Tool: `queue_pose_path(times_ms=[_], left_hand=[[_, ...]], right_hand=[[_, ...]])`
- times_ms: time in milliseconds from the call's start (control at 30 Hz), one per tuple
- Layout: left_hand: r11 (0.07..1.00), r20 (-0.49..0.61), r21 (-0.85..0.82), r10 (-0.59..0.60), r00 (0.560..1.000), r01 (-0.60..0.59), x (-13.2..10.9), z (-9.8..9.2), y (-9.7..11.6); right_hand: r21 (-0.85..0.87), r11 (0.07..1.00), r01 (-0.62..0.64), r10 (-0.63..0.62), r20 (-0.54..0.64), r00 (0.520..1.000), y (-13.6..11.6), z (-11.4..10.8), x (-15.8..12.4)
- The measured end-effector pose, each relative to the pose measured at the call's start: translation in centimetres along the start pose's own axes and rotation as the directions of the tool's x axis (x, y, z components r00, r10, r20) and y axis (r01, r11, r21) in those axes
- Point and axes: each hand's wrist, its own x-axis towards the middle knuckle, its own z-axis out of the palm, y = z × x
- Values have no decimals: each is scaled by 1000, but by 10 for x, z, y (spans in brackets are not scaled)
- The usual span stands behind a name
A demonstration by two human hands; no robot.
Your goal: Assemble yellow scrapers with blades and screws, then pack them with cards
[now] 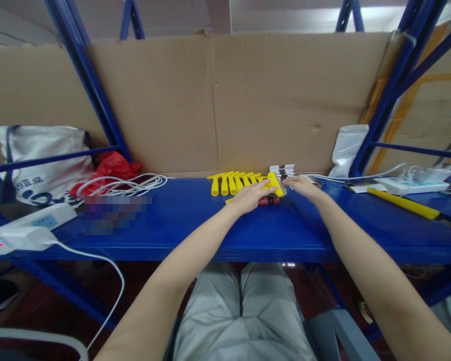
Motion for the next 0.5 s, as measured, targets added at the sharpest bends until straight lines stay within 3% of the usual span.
queue_pose_path(times_ms=[200,500], left_hand=[[990,-84,-11,-138,987,137,0,-1,-8],[986,-60,18,-163,985,164,-1,-3,-8]], right_hand=[[215,976,24,-41,74,996,-17,0,-14],[231,971,62,-76,54,996,-15,13,-9]])
